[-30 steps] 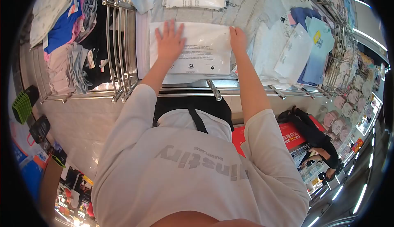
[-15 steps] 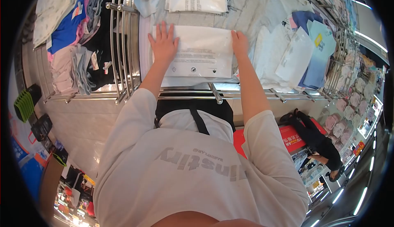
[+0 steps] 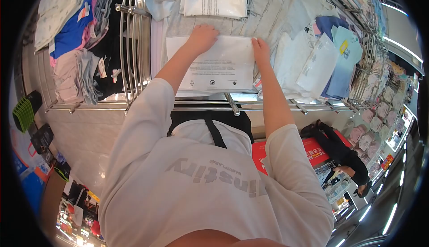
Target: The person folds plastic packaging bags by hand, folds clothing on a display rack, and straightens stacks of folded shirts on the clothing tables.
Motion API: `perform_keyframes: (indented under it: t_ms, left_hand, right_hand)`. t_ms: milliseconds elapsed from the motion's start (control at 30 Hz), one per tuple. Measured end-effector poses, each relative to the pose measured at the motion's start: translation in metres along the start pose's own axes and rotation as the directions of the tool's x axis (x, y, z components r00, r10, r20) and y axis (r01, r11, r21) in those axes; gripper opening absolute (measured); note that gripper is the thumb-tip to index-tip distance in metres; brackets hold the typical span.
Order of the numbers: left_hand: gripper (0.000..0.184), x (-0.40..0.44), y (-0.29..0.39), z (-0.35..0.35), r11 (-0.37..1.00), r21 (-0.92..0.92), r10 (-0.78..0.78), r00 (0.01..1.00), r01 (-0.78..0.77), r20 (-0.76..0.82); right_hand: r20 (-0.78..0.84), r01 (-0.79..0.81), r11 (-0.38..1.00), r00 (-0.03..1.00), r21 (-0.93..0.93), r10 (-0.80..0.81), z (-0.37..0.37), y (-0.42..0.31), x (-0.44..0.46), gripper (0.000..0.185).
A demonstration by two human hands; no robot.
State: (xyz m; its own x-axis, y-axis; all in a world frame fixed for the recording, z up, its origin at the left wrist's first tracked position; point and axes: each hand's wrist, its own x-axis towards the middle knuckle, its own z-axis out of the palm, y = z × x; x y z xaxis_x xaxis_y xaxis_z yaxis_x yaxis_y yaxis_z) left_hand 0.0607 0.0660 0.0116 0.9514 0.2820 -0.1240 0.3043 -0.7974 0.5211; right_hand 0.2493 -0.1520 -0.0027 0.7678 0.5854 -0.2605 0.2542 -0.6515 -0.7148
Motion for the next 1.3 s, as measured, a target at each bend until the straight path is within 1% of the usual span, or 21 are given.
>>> perform_keyframes:
  t_ms: [67, 167, 267, 367, 467, 567, 667, 767, 800, 867, 933, 967, 1000, 1067, 1133, 1200, 1267, 1300]
  left_hand:
    - [0.021, 0.007, -0.002, -0.003, 0.999, -0.026, -0.037, 0.999, 0.038, 0.024]
    - [0.016, 0.014, -0.023, 0.007, 0.982, -0.177, -0.059, 0.996, 0.069, 0.061]
    - [0.015, 0.016, -0.019, -0.001, 0.973, -0.209, -0.082, 0.991, 0.103, 0.105]
    - [0.017, 0.015, -0.01, -0.013, 0.867, -0.406, -0.2, 0.949, 0.288, 0.245]
    - [0.02, 0.016, -0.021, 0.003, 0.89, -0.4, -0.158, 0.971, 0.219, 0.181]
    - [0.021, 0.018, -0.02, -0.005, 0.92, -0.257, -0.235, 0.941, 0.297, 0.245]
    - [0.022, 0.013, -0.014, -0.018, 0.905, -0.326, -0.201, 0.951, 0.272, 0.233]
    - [0.021, 0.002, -0.001, -0.049, 0.885, -0.377, -0.198, 0.954, 0.272, 0.225]
    - [0.02, -0.005, 0.006, -0.062, 0.875, -0.407, -0.196, 0.96, 0.262, 0.198]
    - [0.019, -0.022, 0.023, -0.096, 0.854, -0.461, -0.195, 0.97, 0.24, 0.143]
    - [0.017, -0.039, 0.04, -0.131, 0.843, -0.504, -0.176, 0.982, 0.187, 0.07]
    - [0.016, -0.046, 0.047, -0.149, 0.838, -0.523, -0.165, 0.986, 0.156, 0.03]
    - [0.016, -0.051, 0.055, -0.166, 0.817, -0.553, -0.172, 0.985, 0.161, 0.032]
    - [0.015, -0.062, 0.068, -0.201, 0.774, -0.61, -0.189, 0.981, 0.174, 0.04]
    - [0.014, -0.07, 0.08, -0.233, 0.73, -0.661, -0.194, 0.98, 0.176, 0.047]
    - [0.014, -0.076, 0.086, -0.258, 0.675, -0.714, -0.203, 0.977, 0.187, 0.065]
    - [0.013, -0.083, 0.086, -0.28, 0.605, -0.771, -0.216, 0.973, 0.201, 0.084]
    - [0.013, -0.087, 0.088, -0.289, 0.555, -0.805, -0.248, 0.965, 0.209, 0.079]
  right_hand:
    - [-0.017, 0.015, 1.0, 1.0, 0.025, -0.015, 0.001, 0.004, 0.001, 0.038]
    - [0.001, -0.053, 0.996, 0.999, 0.071, 0.053, -0.002, -0.006, -0.001, 0.037]
    - [-0.027, -0.045, 0.993, 0.998, 0.105, 0.048, 0.001, -0.004, 0.001, 0.037]
    - [0.001, -0.102, 0.983, 0.995, 0.151, 0.103, 0.003, 0.005, 0.002, 0.037]
    - [0.015, -0.089, 0.989, 0.996, 0.12, 0.088, 0.002, 0.009, 0.004, 0.036]
    - [-0.015, -0.098, 0.985, 0.995, 0.139, 0.101, 0.003, 0.002, 0.003, 0.035]
    - [0.035, -0.14, 0.982, 0.99, 0.124, 0.136, -0.001, 0.0, 0.004, 0.034]
    - [0.115, -0.169, 0.951, 0.983, 0.258, 0.144, -0.009, -0.006, 0.0, 0.032]
    - [0.004, -0.124, 0.923, 0.991, 0.365, 0.132, -0.011, -0.012, -0.006, 0.031]
    - [-0.215, 0.005, 0.835, 0.967, 0.55, 0.136, -0.016, -0.034, -0.03, 0.031]
    - [-0.362, 0.035, 0.778, 0.898, 0.628, 0.251, -0.036, -0.063, -0.068, 0.031]
    - [-0.295, -0.065, 0.809, 0.912, 0.584, 0.286, -0.037, -0.06, -0.088, 0.031]
    - [-0.231, -0.163, 0.832, 0.916, 0.53, 0.327, -0.036, -0.053, -0.108, 0.032]
    - [0.065, -0.345, 0.754, 0.925, 0.559, 0.375, -0.017, -0.063, -0.147, 0.032]
    - [0.342, -0.464, 0.682, 0.884, 0.565, 0.319, 0.011, -0.095, -0.168, 0.037]
    - [0.429, -0.443, 0.529, 0.889, 0.724, 0.157, 0.041, -0.12, -0.167, 0.047]
    - [0.498, -0.477, 0.273, 0.867, 0.836, -0.012, 0.055, -0.144, -0.142, 0.056]
    - [0.514, -0.5, 0.136, 0.851, 0.855, -0.102, 0.059, -0.158, -0.127, 0.061]
